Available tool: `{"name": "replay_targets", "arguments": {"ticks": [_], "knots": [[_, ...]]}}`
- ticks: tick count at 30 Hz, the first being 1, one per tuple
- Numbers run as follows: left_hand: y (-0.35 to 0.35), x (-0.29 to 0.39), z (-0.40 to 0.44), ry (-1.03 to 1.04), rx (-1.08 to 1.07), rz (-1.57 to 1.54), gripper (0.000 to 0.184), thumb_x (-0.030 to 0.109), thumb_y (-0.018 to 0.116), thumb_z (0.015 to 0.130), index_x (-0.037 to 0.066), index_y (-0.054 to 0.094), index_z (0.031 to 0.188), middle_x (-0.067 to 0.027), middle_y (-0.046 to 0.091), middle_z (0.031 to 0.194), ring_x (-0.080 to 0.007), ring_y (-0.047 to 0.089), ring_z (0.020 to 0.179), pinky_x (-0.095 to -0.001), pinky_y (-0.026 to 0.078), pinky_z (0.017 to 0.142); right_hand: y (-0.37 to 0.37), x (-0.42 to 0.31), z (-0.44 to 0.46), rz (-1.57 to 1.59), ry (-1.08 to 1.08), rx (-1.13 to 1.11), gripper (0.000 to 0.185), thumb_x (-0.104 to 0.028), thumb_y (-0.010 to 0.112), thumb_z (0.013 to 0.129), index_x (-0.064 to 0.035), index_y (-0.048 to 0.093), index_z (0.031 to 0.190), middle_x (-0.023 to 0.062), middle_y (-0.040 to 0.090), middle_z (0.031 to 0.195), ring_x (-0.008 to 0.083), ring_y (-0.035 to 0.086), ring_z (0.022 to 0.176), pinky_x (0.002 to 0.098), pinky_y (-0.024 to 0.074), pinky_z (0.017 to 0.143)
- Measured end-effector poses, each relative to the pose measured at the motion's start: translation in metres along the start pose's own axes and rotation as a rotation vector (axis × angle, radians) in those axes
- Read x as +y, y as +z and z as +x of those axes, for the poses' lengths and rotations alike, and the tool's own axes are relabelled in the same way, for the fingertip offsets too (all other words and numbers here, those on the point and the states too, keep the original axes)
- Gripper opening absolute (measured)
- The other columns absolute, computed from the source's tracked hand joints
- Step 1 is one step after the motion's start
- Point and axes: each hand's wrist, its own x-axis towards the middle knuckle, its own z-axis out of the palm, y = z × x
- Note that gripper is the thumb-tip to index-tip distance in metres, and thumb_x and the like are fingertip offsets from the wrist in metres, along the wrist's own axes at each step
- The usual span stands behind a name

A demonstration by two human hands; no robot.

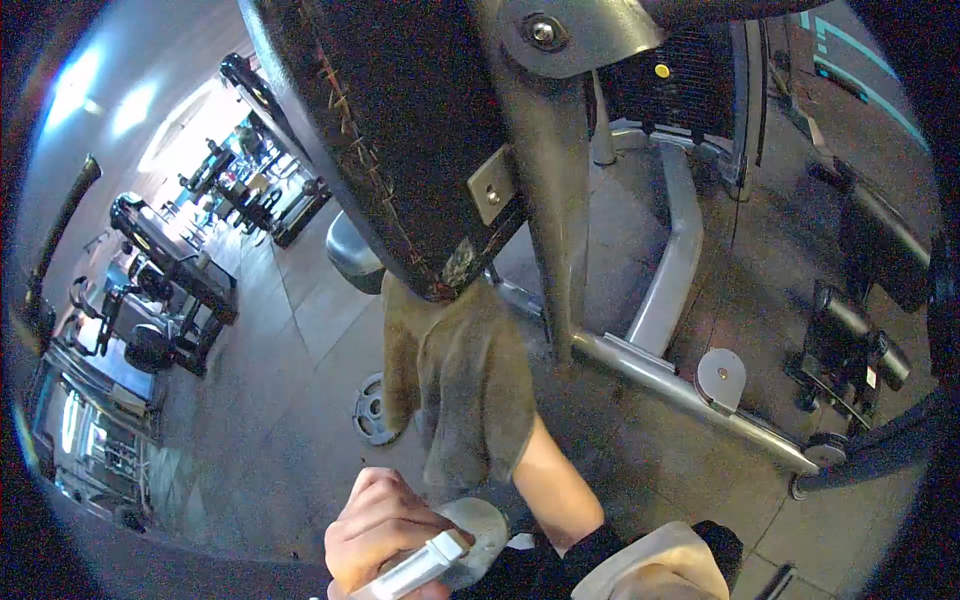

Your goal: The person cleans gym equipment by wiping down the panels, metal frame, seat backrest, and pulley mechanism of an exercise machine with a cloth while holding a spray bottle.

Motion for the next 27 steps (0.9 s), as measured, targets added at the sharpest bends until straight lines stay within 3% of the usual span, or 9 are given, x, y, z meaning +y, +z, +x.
{"name": "replay_targets", "arguments": {"ticks": [9,18,21,24,27], "knots": [[-0.008,-0.001,-0.014,-0.014,0.008,-0.004,0.043,0.044,0.061,0.079,0.004,0.056,0.063,-0.0062,0.06,0.057,-0.0174,0.048,0.049,-0.033,0.036,0.057,-0.036,-0.041,0.085,0.104,-0.095,0.078,0.048,-0.02,0.058,0.083,-0.0012,0.043,0.124,0.0153,0.046,0.125,0.0292,0.042,0.114,0.0377,0.0321,0.096],[-0.022,0.001,-0.021,-0.01,0.02,0.052,0.048,0.05,0.061,0.076,0.004,0.054,0.061,-0.0057,0.057,0.054,-0.0188,0.048,0.05,-0.0345,0.036,0.059,-0.024,-0.044,0.085,0.096,-0.115,0.091,0.047,-0.02,0.058,0.083,-0.0013,0.044,0.124,0.0148,0.047,0.124,0.0284,0.043,0.112,0.0371,0.0335,0.095],[-0.032,0.015,-0.012,0.007,-0.226,0.095,0.038,0.03,0.065,0.077,-0.004,0.056,0.09,-0.013,0.06,0.073,-0.0222,0.052,0.059,-0.0365,0.041,0.072,-0.013,-0.033,0.068,0.054,-0.118,0.098,0.046,-0.02,0.058,0.083,-0.0014,0.045,0.123,0.0146,0.047,0.123,0.0282,0.044,0.112,0.0369,0.034,0.094],[-0.015,0.002,-0.015,0.019,-0.008,0.001,0.049,0.05,0.062,0.074,0.004,0.055,0.061,-0.006,0.057,0.055,-0.019,0.047,0.049,-0.0345,0.034,0.059,0.012,-0.012,0.024,-0.045,-0.122,0.105,0.046,-0.02,0.059,0.083,-0.0014,0.045,0.123,0.0145,0.048,0.123,0.0279,0.044,0.111,0.0366,0.0345,0.094],[0.001,0.008,-0.011,-0.041,0.084,-0.005,0.049,0.05,0.062,0.073,0.003,0.055,0.062,-0.0065,0.057,0.055,-0.019,0.046,0.05,-0.034,0.033,0.058,0.038,0.003,-0.016,-0.137,-0.149,0.103,0.046,-0.02,0.059,0.083,-0.0015,0.045,0.123,0.0143,0.048,0.122,0.0277,0.045,0.11,0.0364,0.035,0.093]]}}
